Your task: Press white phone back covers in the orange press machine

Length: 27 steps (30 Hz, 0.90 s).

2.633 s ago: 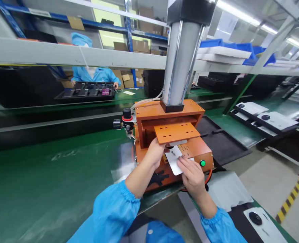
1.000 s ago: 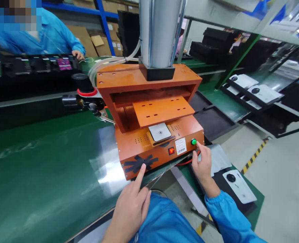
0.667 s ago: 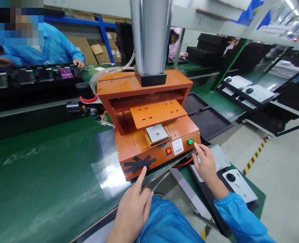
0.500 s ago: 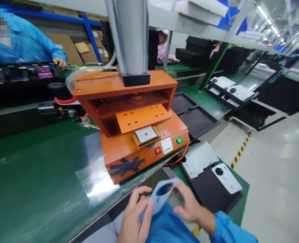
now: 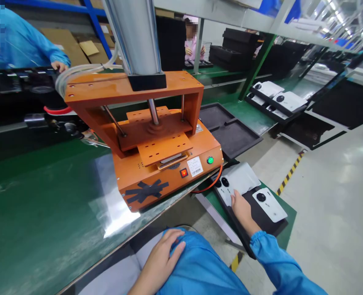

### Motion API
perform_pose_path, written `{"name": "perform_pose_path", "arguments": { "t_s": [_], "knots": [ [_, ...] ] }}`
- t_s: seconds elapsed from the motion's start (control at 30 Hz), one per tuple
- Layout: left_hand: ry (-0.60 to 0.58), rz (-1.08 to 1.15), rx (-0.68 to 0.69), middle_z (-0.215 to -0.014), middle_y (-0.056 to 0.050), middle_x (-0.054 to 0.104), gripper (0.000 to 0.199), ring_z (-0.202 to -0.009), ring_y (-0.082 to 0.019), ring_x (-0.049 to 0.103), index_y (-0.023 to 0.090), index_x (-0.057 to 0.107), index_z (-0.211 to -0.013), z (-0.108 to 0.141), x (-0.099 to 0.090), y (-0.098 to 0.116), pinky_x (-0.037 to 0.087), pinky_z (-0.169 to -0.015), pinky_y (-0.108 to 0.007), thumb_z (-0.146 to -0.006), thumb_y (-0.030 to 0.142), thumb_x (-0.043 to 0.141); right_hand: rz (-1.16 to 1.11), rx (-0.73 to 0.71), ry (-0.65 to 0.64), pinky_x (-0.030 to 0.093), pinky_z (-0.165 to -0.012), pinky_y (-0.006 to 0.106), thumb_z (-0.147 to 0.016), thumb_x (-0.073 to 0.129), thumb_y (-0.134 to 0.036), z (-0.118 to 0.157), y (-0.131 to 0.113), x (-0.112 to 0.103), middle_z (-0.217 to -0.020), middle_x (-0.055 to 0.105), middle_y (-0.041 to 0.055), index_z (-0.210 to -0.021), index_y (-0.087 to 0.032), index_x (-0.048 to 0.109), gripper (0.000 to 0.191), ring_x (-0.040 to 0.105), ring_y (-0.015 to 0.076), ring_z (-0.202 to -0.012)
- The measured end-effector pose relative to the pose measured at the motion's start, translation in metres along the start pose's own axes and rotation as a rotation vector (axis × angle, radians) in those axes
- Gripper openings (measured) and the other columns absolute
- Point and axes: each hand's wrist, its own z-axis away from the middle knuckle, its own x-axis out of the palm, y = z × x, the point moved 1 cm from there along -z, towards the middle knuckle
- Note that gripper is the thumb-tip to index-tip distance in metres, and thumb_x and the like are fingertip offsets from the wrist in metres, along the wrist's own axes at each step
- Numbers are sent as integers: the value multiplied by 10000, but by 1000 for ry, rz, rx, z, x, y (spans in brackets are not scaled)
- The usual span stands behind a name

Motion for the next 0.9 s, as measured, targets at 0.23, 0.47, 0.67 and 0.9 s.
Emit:
{"name": "perform_pose_path", "arguments": {
  "t_s": [0.23, 0.47, 0.67, 0.9],
  "knots": [
    [-4, 40, -108, -1267, -62, 709, 388, -1091, -240, 695, 286, 692, -1241, 6, 5, -26, 568, -1010, -400, -1002, 527, 503, 133, -29, -35, 495, -786, 379, -972, 531, -257, -6, -10, 40, -1122, 668, 194, -1345, -105, 599, 408, 635, 309, -997],
    [-144, 51, -155, -1286, -58, 687, 430, -1151, -243, 660, 289, 677, -1239, -1, 6, -35, 500, -1092, -417, -1004, 584, 470, 174, 48, 20, 455, -1012, 471, -984, 395, -218, 4, -8, 74, -1345, 586, 194, -1404, -131, 530, 450, 543, 311, -1232],
    [-173, 58, -141, -1251, -49, 698, 404, -1136, -237, 658, 288, 683, -1206, -9, 4, -36, 502, -1074, -401, -1005, 572, 478, 229, -4, -62, 371, -1099, 515, -986, 457, -251, 2, -11, 57, -1505, 482, 217, -1456, -116, 480, 489, 401, 356, -1409],
    [-136, 38, -161, -1227, -52, 705, 398, -1118, -230, 659, 287, 686, -1202, -5, 4, -34, 513, -1037, -367, -1009, 564, 475, 207, -146, -167, 429, -1063, 448, -968, 517, -325, -69, -18, 63, -1463, 516, 241, -1432, -54, 513, 537, 474, 339, -1342]
  ]
}}
